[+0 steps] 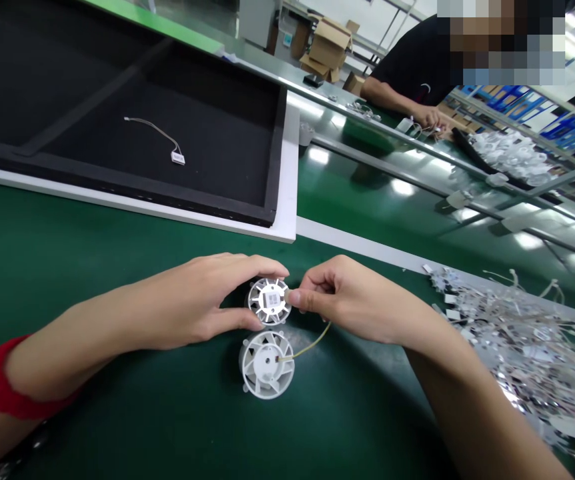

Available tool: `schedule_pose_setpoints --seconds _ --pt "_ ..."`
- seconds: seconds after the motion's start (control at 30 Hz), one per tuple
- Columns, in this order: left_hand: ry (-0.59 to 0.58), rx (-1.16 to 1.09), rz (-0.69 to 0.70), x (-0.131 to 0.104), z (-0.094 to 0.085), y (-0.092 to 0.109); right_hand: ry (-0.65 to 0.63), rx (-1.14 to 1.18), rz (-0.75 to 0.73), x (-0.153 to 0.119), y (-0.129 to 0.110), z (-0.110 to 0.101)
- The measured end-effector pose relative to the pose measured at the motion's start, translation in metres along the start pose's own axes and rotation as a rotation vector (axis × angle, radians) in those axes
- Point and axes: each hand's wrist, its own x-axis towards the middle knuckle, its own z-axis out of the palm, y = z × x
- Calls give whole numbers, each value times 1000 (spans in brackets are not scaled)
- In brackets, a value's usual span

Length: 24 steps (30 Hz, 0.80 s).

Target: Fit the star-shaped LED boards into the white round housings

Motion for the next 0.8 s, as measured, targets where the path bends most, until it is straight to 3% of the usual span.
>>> schedule_pose_setpoints --seconds 0.4,0.63,0.8 --pt "-27 44 8 -1 0 -1 -33 66 1 -2 3 2" --pt "-21 14 -22 0 -4 -2 196 -270 -268 -12 5 0" --pt "-15 18 -45 0 -8 -2 202 -525 -388 -9 8 5"
